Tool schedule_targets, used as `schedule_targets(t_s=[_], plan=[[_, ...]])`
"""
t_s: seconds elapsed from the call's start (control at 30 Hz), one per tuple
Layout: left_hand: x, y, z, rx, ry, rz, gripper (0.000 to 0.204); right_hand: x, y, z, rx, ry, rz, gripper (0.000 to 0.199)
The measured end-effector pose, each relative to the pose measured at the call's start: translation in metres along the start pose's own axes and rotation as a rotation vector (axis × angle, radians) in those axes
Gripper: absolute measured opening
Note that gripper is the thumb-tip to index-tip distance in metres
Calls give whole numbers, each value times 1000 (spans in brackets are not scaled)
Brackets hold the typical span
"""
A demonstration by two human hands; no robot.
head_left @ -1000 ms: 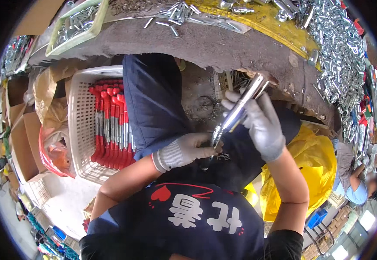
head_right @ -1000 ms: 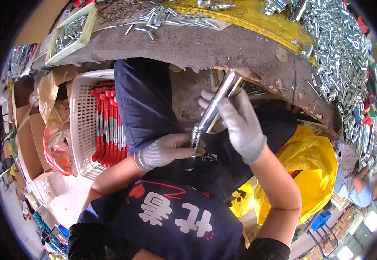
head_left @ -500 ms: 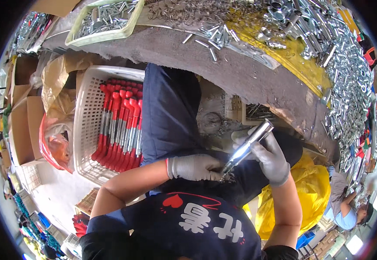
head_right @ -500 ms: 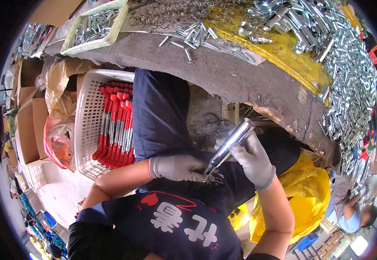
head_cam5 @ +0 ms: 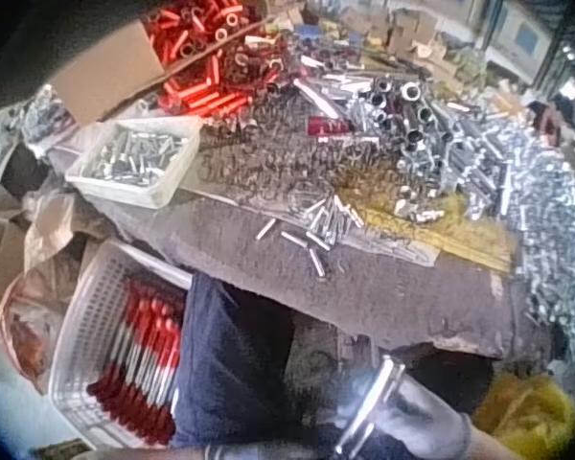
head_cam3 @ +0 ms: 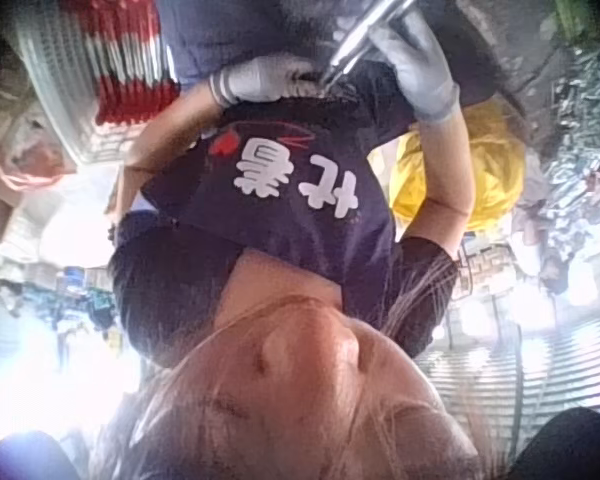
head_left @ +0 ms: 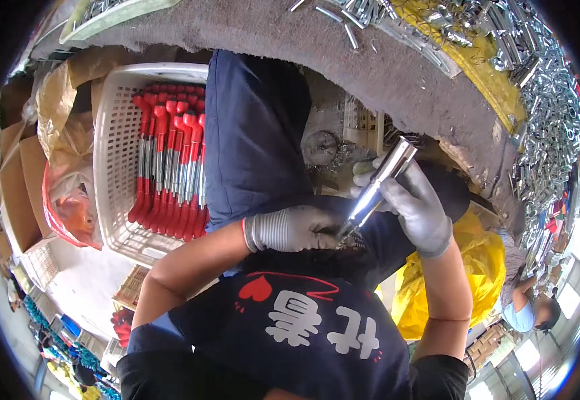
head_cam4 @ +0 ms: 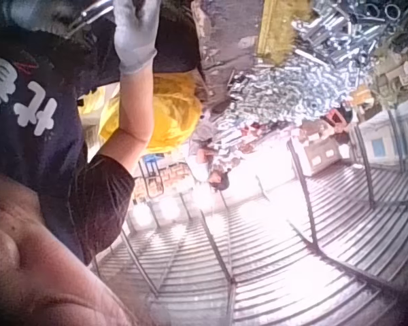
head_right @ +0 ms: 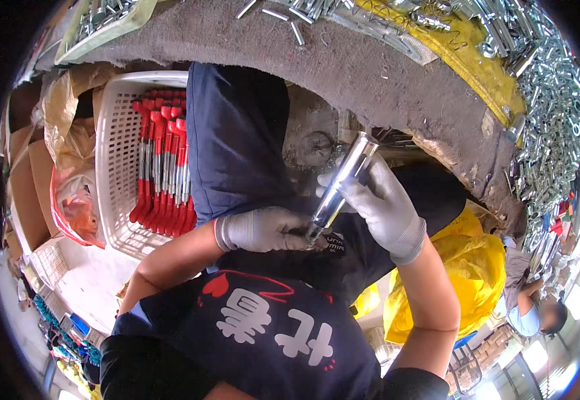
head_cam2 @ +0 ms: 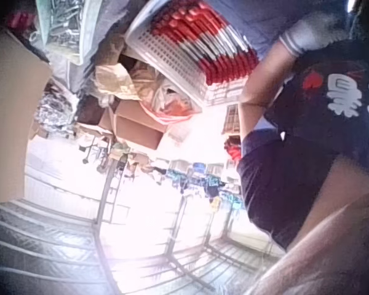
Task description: Manual assembly of metal components, tubes, and springs into hardware tools at a factory workbench.
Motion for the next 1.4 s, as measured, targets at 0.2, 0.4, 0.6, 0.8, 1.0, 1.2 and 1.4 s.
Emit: schedule_targets(t_s=[0.2, 0.4, 0.6, 0.8, 1.0, 1.2, 1.4], plan=[[24, -37, 18, 34, -226, 188, 48, 8, -3, 17, 2, -13, 41, 31], [4, -12, 45, -184, -232, 217, 39, 10, -8, 14, -123, -11, 42, 29], [0, 10, 25, -26, -87, 301, 19, 20, -33, -15, -222, -298, 311, 29], [1, 15, 18, 150, -104, 305, 25, 31, -40, -7, -364, -272, 144, 30], [4, 18, 23, 203, -57, 249, 24, 42, -26, 0, -267, -312, 219, 32], [2, 19, 28, -66, -153, 263, 32, 39, 1, 29, -61, -73, 65, 36], [22, -37, 52, -177, 239, 426, 64, 35, 19, 51, 200, -96, -90, 28]])
Point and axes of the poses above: each hand's wrist, its own x-axis away from the middle knuckle, its own y-axis out of the palm, z = x × y, the point moved 5 cm from there along -x, towards the middle knuckle, and after that the axes turned 4 degrees about -z, right-handed, at the moved point
